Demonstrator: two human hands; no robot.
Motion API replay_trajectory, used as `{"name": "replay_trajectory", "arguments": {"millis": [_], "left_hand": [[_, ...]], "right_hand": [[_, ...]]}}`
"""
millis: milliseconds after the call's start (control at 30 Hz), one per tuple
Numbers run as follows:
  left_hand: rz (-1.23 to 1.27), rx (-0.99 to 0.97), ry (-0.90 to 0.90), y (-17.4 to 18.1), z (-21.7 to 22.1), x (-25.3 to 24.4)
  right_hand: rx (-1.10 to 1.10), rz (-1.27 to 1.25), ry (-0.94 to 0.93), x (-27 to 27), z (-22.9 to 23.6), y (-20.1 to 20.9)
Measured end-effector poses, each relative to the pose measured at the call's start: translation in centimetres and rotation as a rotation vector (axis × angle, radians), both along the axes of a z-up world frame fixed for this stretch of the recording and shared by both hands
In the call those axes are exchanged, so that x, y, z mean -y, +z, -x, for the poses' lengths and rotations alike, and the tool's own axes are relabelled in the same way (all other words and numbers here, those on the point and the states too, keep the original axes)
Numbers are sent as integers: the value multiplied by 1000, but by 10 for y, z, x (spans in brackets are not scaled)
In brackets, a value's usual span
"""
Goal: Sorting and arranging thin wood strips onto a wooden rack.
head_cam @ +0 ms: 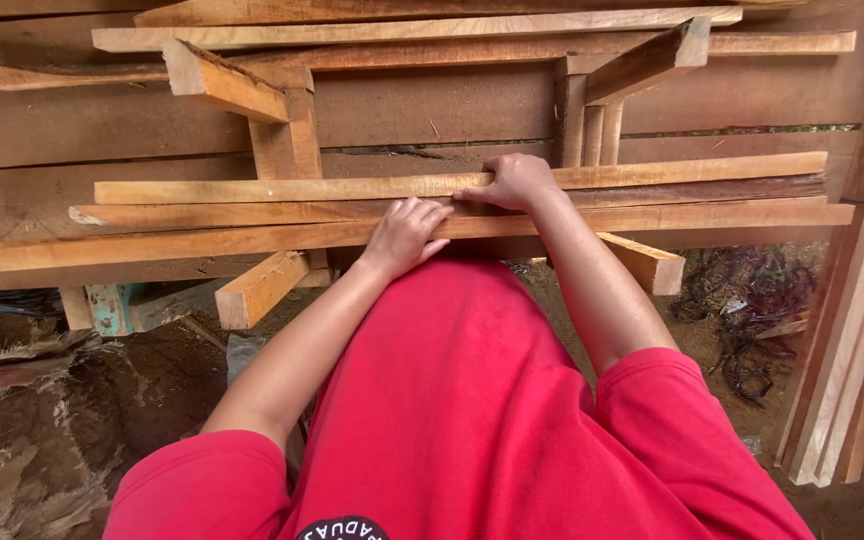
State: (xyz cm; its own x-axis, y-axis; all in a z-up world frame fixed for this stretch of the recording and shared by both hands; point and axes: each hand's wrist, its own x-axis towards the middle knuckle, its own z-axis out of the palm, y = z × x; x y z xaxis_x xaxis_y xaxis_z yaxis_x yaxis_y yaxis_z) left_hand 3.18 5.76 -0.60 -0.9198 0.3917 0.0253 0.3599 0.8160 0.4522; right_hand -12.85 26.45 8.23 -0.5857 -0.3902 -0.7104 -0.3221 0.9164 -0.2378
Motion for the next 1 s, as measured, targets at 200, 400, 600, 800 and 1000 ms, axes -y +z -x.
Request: {"name": "replay_trajectory", "arguments": {"millis": [200,400,600,800,1000], "left_hand": [[38,11,35,22,-11,28],[105,76,86,33,-9,28],[161,64,64,16,-8,26],[346,360,185,89,23,16],[340,294,197,56,19,20]], "right_hand": [[22,-8,7,1,2,2],[27,-4,18,3,2,7],[43,-45,75,10,7,13],[65,-35,88,24,-1,6],[85,-59,92,26,3,1]]}}
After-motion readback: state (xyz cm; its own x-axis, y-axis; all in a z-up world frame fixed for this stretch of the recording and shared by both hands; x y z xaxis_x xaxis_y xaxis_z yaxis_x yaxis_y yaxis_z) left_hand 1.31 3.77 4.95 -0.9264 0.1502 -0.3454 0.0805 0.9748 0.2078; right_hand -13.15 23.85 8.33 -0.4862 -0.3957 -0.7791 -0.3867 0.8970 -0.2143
